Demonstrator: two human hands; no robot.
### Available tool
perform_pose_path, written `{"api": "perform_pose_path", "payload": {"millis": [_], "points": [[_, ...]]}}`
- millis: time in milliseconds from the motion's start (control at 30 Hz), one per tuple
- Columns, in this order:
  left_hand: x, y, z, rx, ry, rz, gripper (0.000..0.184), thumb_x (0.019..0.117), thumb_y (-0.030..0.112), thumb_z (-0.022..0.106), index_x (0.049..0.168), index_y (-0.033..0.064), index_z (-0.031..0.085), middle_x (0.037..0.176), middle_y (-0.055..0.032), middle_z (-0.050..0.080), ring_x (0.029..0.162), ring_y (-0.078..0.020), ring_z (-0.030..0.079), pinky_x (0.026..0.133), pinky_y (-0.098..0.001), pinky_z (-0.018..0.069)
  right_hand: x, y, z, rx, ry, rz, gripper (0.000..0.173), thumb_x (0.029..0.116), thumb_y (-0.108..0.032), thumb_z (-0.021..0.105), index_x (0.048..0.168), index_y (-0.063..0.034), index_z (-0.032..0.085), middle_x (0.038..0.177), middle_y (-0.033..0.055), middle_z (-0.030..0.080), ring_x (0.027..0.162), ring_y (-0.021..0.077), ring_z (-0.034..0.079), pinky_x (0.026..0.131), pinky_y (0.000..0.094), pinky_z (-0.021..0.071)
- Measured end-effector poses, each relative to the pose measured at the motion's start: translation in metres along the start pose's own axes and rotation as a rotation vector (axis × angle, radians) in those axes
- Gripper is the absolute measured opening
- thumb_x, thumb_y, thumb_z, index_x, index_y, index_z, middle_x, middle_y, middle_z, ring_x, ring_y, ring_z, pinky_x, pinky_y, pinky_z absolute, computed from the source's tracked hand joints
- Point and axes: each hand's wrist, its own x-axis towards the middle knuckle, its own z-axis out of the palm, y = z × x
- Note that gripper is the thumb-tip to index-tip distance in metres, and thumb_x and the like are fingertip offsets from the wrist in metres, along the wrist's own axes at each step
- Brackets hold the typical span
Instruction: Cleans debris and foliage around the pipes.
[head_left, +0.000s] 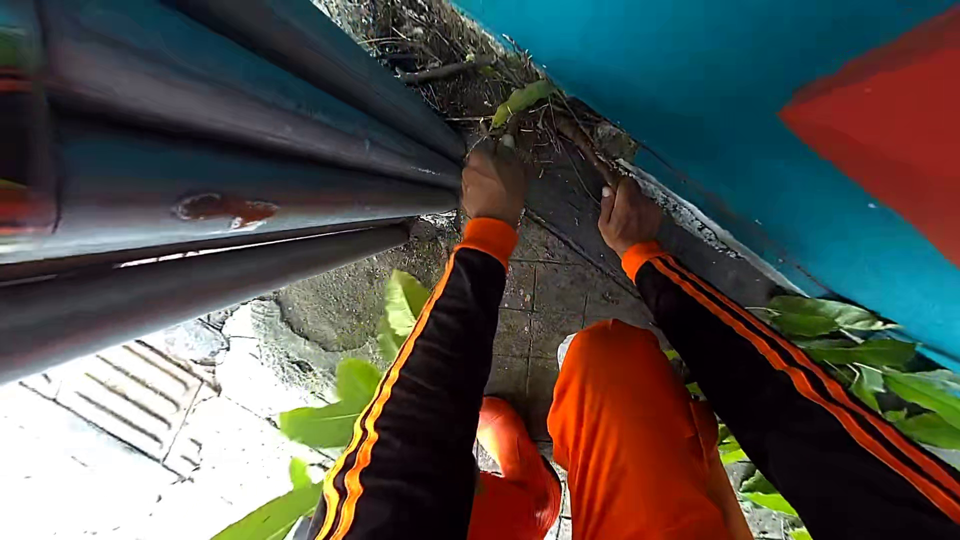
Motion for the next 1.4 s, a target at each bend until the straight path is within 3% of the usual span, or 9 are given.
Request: {"api": "perform_pose_path", "payload": {"millis": [333,467,567,700,800,933,1067,1233,1400], "points": [[0.002,0.02,0.03,-0.034,0.279,0.011,0.046,0.112,0.042,0.03,0.118,0.0108,0.064,0.101,-0.0131,0.073,0.098,-0.0327,0.071,0.082,-0.0567,0.0539,-0.003,0.001,0.004,0.005,0.092,-0.063,0.05,0.1068,-0.039,0.036,0.105,0.0046,0.061,0.086,0.0216,0.069,0.074,0.0399,0.071,0.057,0.0529,0.0548],[0.025,0.029,0.052,-0.212,0.516,0.147,0.035,0.1102,0.032,0.04,0.12,0.0059,0.061,0.114,-0.0123,0.065,0.098,-0.0247,0.068,0.081,-0.0436,0.0561,-0.005,0.001,0.008,0.01,0.122,-0.076,0.048,0.1057,-0.038,0.038,0.105,0.0055,0.06,0.086,0.0218,0.069,0.073,0.0383,0.071,0.057,0.0529,0.0554],[0.044,0.051,0.067,-0.289,0.647,0.18,0.033,0.1079,0.028,0.047,0.131,0.0101,0.062,0.117,-0.0135,0.061,0.102,-0.0264,0.065,0.08,-0.0393,0.0565,-0.003,0.007,0.013,0.018,0.146,-0.08,0.047,0.1049,-0.037,0.038,0.102,0.0039,0.06,0.084,0.0201,0.068,0.07,0.0363,0.07,0.054,0.0511,0.0545],[0.071,0.049,0.062,-0.324,0.647,0.242,0.035,0.1078,0.027,0.044,0.131,0.0046,0.06,0.118,-0.0132,0.06,0.107,-0.0246,0.062,0.085,-0.0367,0.0544,-0.009,0.003,0.013,0.024,0.123,-0.075,0.047,0.1054,-0.038,0.039,0.101,0.0033,0.06,0.088,0.0206,0.068,0.071,0.0359,0.071,0.054,0.0502,0.055],[0.089,0.055,0.063,-0.369,0.704,0.287,0.034,0.1064,0.03,0.049,0.124,0.0027,0.06,0.115,-0.0121,0.059,0.104,-0.0229,0.063,0.083,-0.0349,0.0543,-0.004,0.005,0.013,0.019,0.173,-0.082,0.048,0.1048,-0.039,0.039,0.098,0.0027,0.061,0.084,0.0193,0.067,0.067,0.035,0.069,0.051,0.0488,0.0535],[0.04,0.014,0.044,-0.394,0.466,0.348,0.038,0.1051,0.032,0.056,0.126,0.0004,0.056,0.116,-0.0145,0.061,0.099,-0.022,0.065,0.085,-0.0389,0.0574,-0.007,0.001,0.004,0.032,0.1,-0.066,0.052,0.1048,-0.041,0.039,0.106,0.0057,0.061,0.091,0.0227,0.07,0.073,0.038,0.072,0.057,0.0525,0.0553],[-0.019,-0.033,0.023,-0.17,0.262,0.288,0.036,0.1085,0.027,0.049,0.128,0.0026,0.066,0.111,-0.0182,0.072,0.099,-0.0316,0.071,0.089,-0.0527,0.0557,-0.006,-0.002,-0.005,0.02,-0.02,-0.001,0.053,0.1049,-0.042,0.037,0.111,0.0054,0.06,0.098,0.0237,0.07,0.081,0.0409,0.073,0.062,0.0556,0.0564],[-0.032,0.01,-0.028,0.311,0.003,0.086,0.04,0.1106,0.034,0.038,0.136,0.0106,0.059,0.116,-0.0235,0.07,0.108,-0.0431,0.069,0.085,-0.0632,0.0543,-0.003,-0.005,-0.01,0.024,-0.069,0.024,0.053,0.1054,-0.043,0.038,0.116,0.0051,0.059,0.103,0.0236,0.071,0.087,0.042,0.073,0.068,0.0571,0.0571],[-0.035,0.029,-0.048,0.594,-0.024,0.111,0.033,0.1045,0.015,0.046,0.133,0.0039,0.059,0.126,-0.0268,0.065,0.108,-0.0449,0.068,0.081,-0.0611,0.0557,-0.001,-0.006,-0.016,0.025,-0.13,0.052,0.053,0.1059,-0.044,0.038,0.12,0.0025,0.059,0.112,0.0219,0.07,0.092,0.0396,0.073,0.073,0.0564,0.0578]]}}
